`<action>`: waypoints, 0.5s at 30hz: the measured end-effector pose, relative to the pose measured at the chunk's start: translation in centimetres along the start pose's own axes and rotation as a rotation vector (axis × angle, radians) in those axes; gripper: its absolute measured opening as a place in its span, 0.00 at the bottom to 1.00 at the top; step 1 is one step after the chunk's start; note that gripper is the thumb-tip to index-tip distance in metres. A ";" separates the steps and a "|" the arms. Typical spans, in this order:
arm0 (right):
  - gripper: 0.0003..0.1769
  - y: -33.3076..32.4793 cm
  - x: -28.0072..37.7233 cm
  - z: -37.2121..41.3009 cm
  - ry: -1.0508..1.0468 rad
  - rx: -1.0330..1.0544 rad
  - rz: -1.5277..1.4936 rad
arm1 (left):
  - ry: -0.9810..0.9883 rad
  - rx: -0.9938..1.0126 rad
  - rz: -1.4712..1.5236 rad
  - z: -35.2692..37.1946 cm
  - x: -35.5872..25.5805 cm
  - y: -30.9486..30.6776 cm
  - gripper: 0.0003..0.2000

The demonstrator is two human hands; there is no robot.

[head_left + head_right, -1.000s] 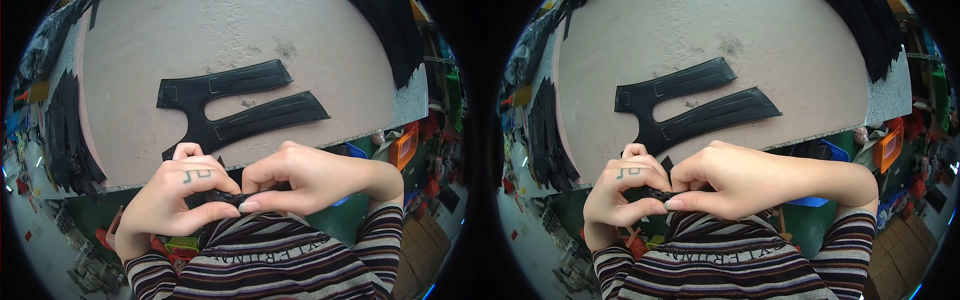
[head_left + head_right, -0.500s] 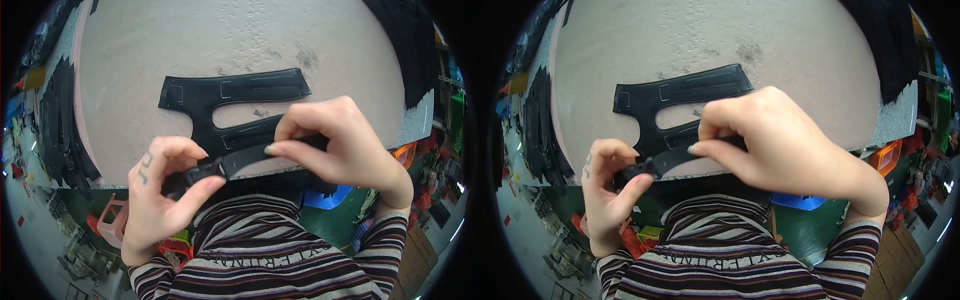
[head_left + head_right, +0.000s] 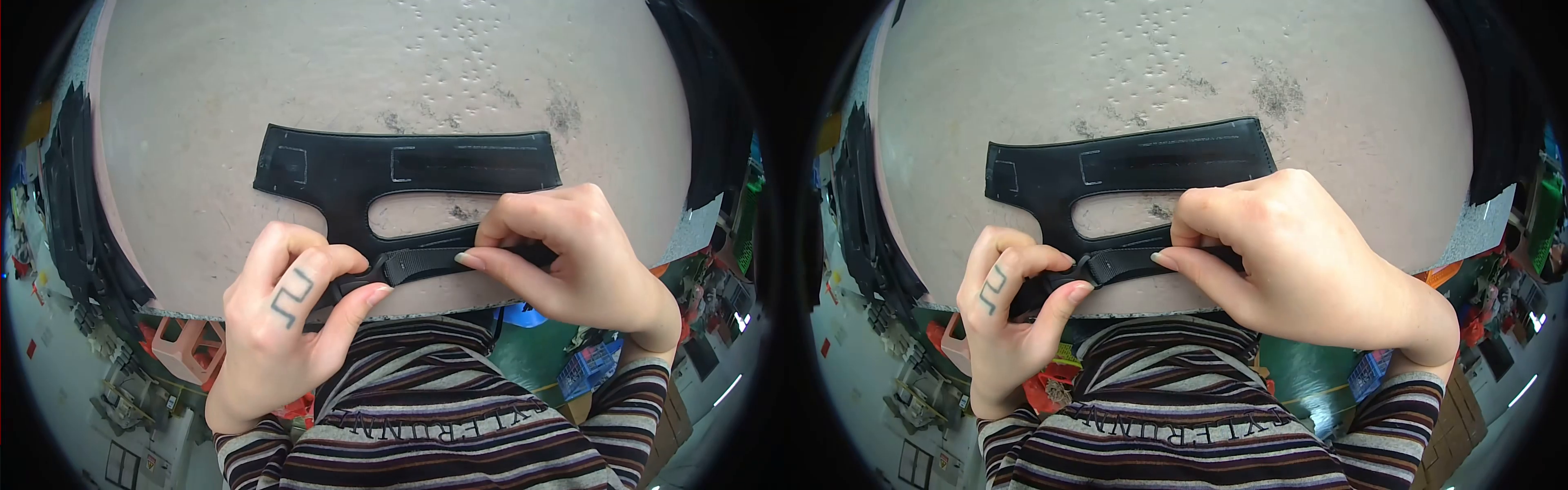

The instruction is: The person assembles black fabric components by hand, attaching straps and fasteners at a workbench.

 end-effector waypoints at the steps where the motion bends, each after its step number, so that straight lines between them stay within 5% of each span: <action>1: 0.08 0.0 0.0 0.0 -0.003 0.000 0.001 | -0.015 0.001 -0.011 0.0 -0.1 0.0 0.13; 7: 0.08 0.0 -0.2 -0.1 -0.011 0.011 0.038 | -0.051 0.008 -0.092 0.0 -0.7 0.4 0.12; 10: 0.08 0.2 -0.3 -0.3 -0.037 0.006 0.042 | 0.188 -0.047 -0.354 -0.7 -1.9 0.2 0.12; 15: 0.08 0.1 -0.3 -0.4 -0.084 -0.014 0.045 | 0.264 0.010 -0.351 0.0 -1.6 0.5 0.14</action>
Point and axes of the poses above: each hand's wrist, its own z-axis away from the middle knuckle, its own y-axis out of the palm, x = y × z, the point moved 5 cm from there along -z, towards the middle knuckle, and after that the axes turned 11 degrees about -x, right-handed, at the moved point
